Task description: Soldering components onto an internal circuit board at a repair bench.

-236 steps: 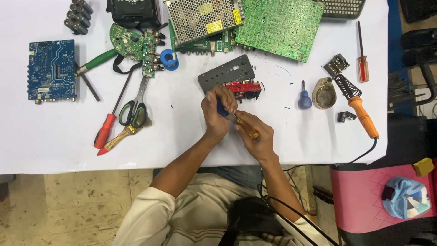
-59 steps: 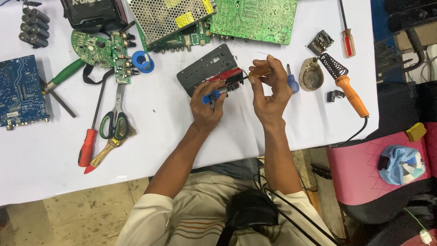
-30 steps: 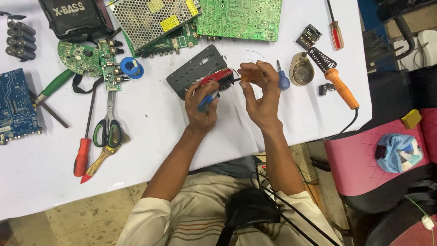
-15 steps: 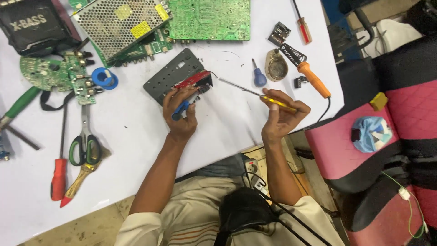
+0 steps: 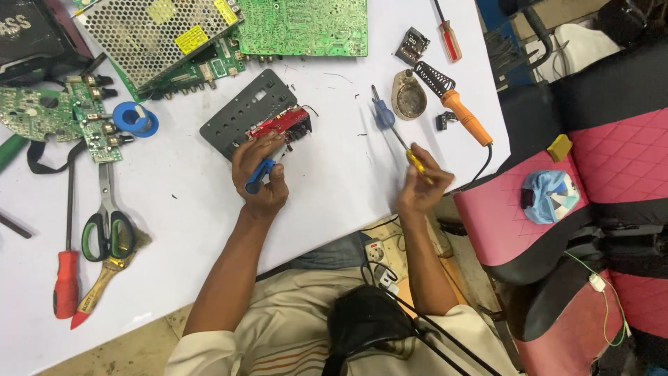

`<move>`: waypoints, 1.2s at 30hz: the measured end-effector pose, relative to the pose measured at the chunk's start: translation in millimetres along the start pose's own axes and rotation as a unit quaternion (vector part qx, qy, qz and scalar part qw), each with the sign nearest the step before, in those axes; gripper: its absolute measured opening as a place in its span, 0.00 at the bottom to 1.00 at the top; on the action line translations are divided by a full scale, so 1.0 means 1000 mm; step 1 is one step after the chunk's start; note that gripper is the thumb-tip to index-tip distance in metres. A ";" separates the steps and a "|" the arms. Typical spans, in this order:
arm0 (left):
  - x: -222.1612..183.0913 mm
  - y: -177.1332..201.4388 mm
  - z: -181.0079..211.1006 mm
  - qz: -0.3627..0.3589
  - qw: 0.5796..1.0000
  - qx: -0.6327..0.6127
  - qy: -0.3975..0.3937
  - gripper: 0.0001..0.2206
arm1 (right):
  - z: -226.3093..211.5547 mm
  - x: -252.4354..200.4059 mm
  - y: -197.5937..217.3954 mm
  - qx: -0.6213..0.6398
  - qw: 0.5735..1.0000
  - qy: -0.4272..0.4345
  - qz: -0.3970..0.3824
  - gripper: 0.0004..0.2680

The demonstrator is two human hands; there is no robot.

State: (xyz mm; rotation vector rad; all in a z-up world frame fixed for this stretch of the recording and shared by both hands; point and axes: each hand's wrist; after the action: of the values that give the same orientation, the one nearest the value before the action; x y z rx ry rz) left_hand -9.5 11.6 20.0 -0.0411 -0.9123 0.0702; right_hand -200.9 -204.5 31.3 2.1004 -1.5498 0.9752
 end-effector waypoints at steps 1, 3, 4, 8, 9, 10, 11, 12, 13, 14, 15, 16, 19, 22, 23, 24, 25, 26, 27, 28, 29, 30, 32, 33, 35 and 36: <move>0.000 0.000 0.000 -0.003 1.000 0.001 0.001 0.15 | 0.003 -0.001 -0.004 -0.007 0.999 -0.028 -0.038 0.09; 0.002 -0.001 0.005 -0.008 1.000 0.000 0.000 0.14 | -0.001 0.004 -0.003 -0.054 0.992 -0.045 -0.103 0.07; 0.003 -0.002 0.006 -0.008 1.000 0.000 0.001 0.14 | -0.002 0.009 -0.004 -0.101 0.978 -0.060 -0.171 0.07; 0.000 -0.003 0.004 -0.013 1.000 -0.001 0.003 0.15 | -0.002 0.015 -0.015 -0.236 0.932 0.022 -0.276 0.10; 0.002 -0.004 0.005 -0.012 1.000 0.001 -0.003 0.15 | 0.001 0.014 -0.015 -0.249 0.922 0.035 -0.295 0.12; 0.002 -0.005 0.007 -0.012 1.000 0.002 -0.009 0.15 | 0.003 0.013 -0.014 -0.262 0.912 0.049 -0.313 0.14; 0.001 -0.004 0.006 -0.012 1.000 0.001 -0.009 0.15 | 0.001 0.013 -0.014 -0.263 0.911 0.049 -0.312 0.14; 0.001 -0.004 0.005 -0.013 1.000 0.004 -0.009 0.16 | 0.000 0.014 -0.013 -0.253 0.921 0.065 -0.290 0.14; 0.002 -0.004 0.004 -0.013 1.000 0.007 -0.009 0.16 | -0.001 0.015 -0.013 -0.244 0.929 0.081 -0.267 0.14; 0.002 -0.004 0.003 -0.012 1.000 0.004 -0.010 0.16 | -0.004 0.016 -0.010 -0.245 0.928 0.083 -0.266 0.14; 0.002 -0.003 0.002 -0.008 1.000 0.005 -0.010 0.15 | -0.006 0.016 -0.008 -0.231 0.958 0.027 -0.167 0.13; 0.002 -0.001 0.000 -0.003 1.000 0.008 -0.010 0.15 | -0.008 0.015 -0.006 -0.213 0.974 -0.031 -0.066 0.15; 0.001 -0.003 -0.002 0.001 1.000 0.003 -0.010 0.15 | 0.035 0.026 0.021 -0.099 0.982 -0.131 0.097 0.31; 0.004 -0.006 0.000 0.005 1.000 -0.025 -0.018 0.15 | 0.007 0.061 -0.001 -0.111 0.990 -0.042 0.077 0.28; 0.003 -0.006 -0.001 0.006 0.999 -0.026 -0.018 0.15 | 0.006 0.066 -0.001 -0.111 0.990 -0.041 0.077 0.28; 0.002 -0.006 -0.002 0.009 0.999 -0.028 -0.019 0.15 | 0.006 0.072 -0.004 -0.115 0.989 -0.052 0.075 0.20; 0.001 -0.006 -0.004 0.011 0.999 -0.029 -0.020 0.15 | 0.006 0.077 -0.007 -0.119 0.988 -0.063 0.074 0.12; 0.003 -0.006 -0.004 0.015 0.999 -0.026 -0.021 0.15 | 0.001 0.079 -0.010 -0.116 0.989 -0.063 0.070 0.12; 0.005 -0.006 -0.005 0.019 0.999 -0.033 -0.019 0.14 | -0.003 0.081 -0.014 -0.102 0.991 -0.051 0.075 0.11; 0.005 -0.004 -0.004 0.022 0.999 -0.038 -0.014 0.14 | -0.008 0.081 -0.017 -0.089 0.992 -0.042 0.078 0.10; 0.005 -0.005 -0.004 0.025 0.999 -0.033 -0.014 0.14 | -0.004 0.079 -0.014 -0.085 0.993 -0.044 0.073 0.10; 0.004 -0.005 -0.004 0.027 0.999 -0.033 -0.013 0.14 | -0.001 0.077 -0.011 -0.062 0.995 -0.026 0.079 0.09; 0.005 -0.005 -0.003 0.029 0.999 -0.028 -0.010 0.14 | 0.001 0.075 0.000 -0.037 0.996 -0.012 0.082 0.09; 0.006 -0.005 -0.001 0.027 0.999 -0.027 -0.008 0.15 | -0.002 0.077 0.008 -0.059 0.995 0.015 0.084 0.09; 0.006 -0.003 -0.001 0.027 1.000 -0.015 -0.005 0.15 | -0.010 0.074 0.020 -0.073 0.994 0.036 0.079 0.09; 0.006 -0.003 -0.001 0.031 0.999 -0.014 -0.004 0.15 | -0.015 0.072 0.027 -0.077 0.992 0.051 0.087 0.10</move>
State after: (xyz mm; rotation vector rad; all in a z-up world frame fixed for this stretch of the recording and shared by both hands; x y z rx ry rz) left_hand -4.6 8.8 24.5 -0.0959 -0.9208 0.1154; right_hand -219.3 -253.6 89.8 1.8081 -1.7188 0.9693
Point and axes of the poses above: each hand's wrist, its own x-axis towards the middle knuckle, its own y-axis out of the back of the hand, z = x × y, and after that the axes turned 15 degrees about z, right-handed
